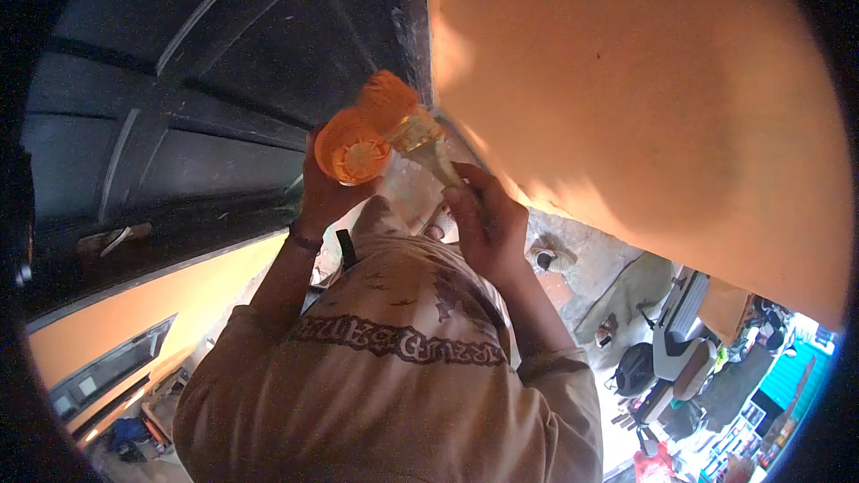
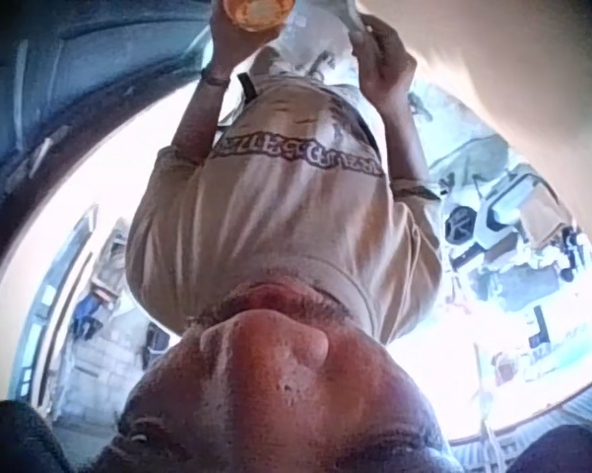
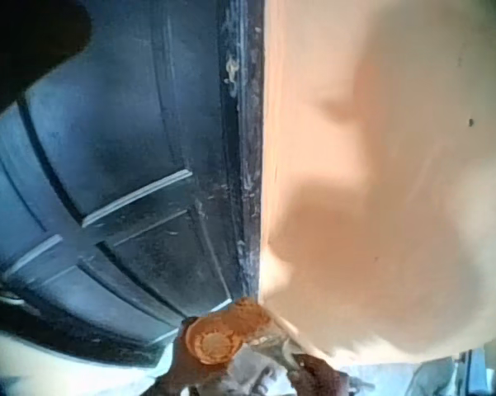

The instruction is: The person paints an orange wall by dipping a brush into an orange container and applying paint to the surface, covering edges and several spots on the wall.

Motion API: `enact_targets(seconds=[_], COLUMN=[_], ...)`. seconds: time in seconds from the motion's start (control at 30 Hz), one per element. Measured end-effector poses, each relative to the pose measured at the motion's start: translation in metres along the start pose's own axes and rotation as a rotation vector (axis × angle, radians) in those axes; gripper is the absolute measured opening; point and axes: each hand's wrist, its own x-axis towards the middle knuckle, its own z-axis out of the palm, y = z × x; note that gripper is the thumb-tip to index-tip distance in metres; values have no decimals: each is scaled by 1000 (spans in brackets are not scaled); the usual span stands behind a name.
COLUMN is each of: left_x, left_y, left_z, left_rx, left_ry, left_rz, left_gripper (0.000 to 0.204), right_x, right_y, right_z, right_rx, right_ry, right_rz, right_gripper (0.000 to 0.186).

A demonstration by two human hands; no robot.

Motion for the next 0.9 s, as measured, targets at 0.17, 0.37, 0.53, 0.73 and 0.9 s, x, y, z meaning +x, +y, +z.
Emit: enact_targets(seconds=[0.17,0.37,0.53,0.73,0.9], left_x=[-2,-32,-65,-95,-106], left_y=[1,5,8,-11,-21], left_z=[-14,-73,-131,-189,-239], left_rx=[-106,57,87,14,54], left_ry=[27,211,388,428,532], left_rz=[69,127,131,139,119], left_gripper=[84,76,78,84,86], right_x=[-20,-32,-34,-46,-48], right_y=[-23,-39,-76,-97,-112], right_z=[33,84,138,188,221], right_rx=[-97,-18,-158,-19,151], right_ry=[178,120,-93,-39,-45], right_rz=[-265,-363,-369,-491,-269], right_gripper=[27,30,27,24,30])
